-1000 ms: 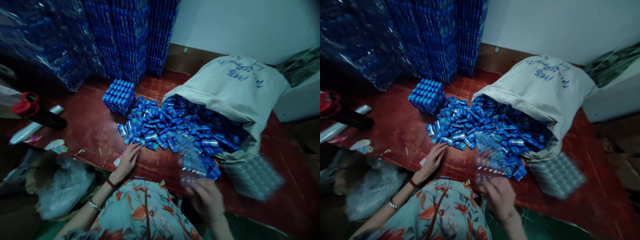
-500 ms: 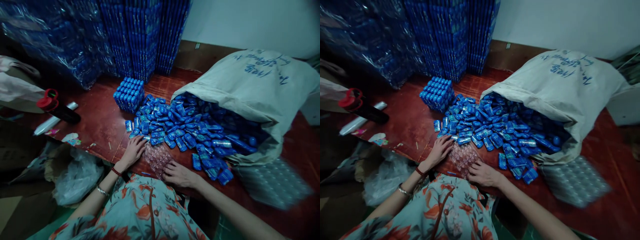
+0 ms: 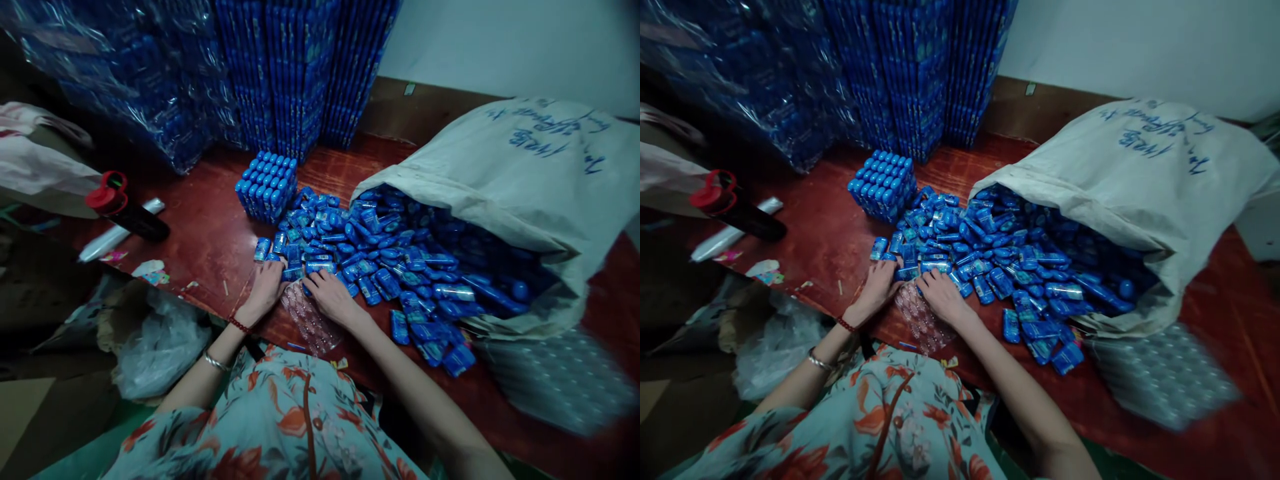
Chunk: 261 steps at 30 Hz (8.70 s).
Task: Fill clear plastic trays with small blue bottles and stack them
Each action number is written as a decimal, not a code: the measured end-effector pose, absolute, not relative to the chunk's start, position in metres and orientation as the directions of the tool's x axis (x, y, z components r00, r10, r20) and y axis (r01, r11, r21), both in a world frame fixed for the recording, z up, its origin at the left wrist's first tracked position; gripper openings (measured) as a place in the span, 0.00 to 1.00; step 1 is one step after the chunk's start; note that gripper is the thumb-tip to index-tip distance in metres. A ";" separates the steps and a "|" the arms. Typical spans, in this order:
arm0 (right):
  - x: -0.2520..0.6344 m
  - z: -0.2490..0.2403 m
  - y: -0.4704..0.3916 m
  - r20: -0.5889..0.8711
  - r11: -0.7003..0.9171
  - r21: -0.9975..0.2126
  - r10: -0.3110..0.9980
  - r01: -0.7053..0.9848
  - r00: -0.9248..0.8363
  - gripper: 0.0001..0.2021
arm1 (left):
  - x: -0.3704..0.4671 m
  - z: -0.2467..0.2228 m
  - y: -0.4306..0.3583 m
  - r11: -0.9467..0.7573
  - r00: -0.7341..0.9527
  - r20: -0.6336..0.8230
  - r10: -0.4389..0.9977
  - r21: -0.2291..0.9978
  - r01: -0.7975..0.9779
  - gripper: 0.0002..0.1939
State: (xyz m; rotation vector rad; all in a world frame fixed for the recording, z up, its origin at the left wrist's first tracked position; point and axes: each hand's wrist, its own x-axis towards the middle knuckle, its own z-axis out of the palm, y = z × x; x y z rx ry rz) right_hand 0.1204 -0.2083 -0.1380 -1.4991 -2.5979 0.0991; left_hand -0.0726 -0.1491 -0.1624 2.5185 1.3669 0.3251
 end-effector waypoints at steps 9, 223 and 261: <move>0.123 -0.154 -0.273 0.227 0.026 -0.904 0.875 0.427 0.427 0.12 | -0.091 -0.148 -0.178 -0.493 0.401 0.325 0.857 0.744 0.451 0.10; 0.163 -0.143 -0.250 0.162 -0.017 -0.038 0.987 0.999 0.023 0.21 | -0.092 -0.139 -0.219 -0.706 0.683 0.196 0.703 0.310 0.637 0.24; 0.109 -0.117 -0.277 0.195 0.365 -0.141 0.922 0.920 -0.336 0.13 | -0.084 -0.148 -0.225 -0.377 0.420 0.215 0.882 0.857 0.353 0.06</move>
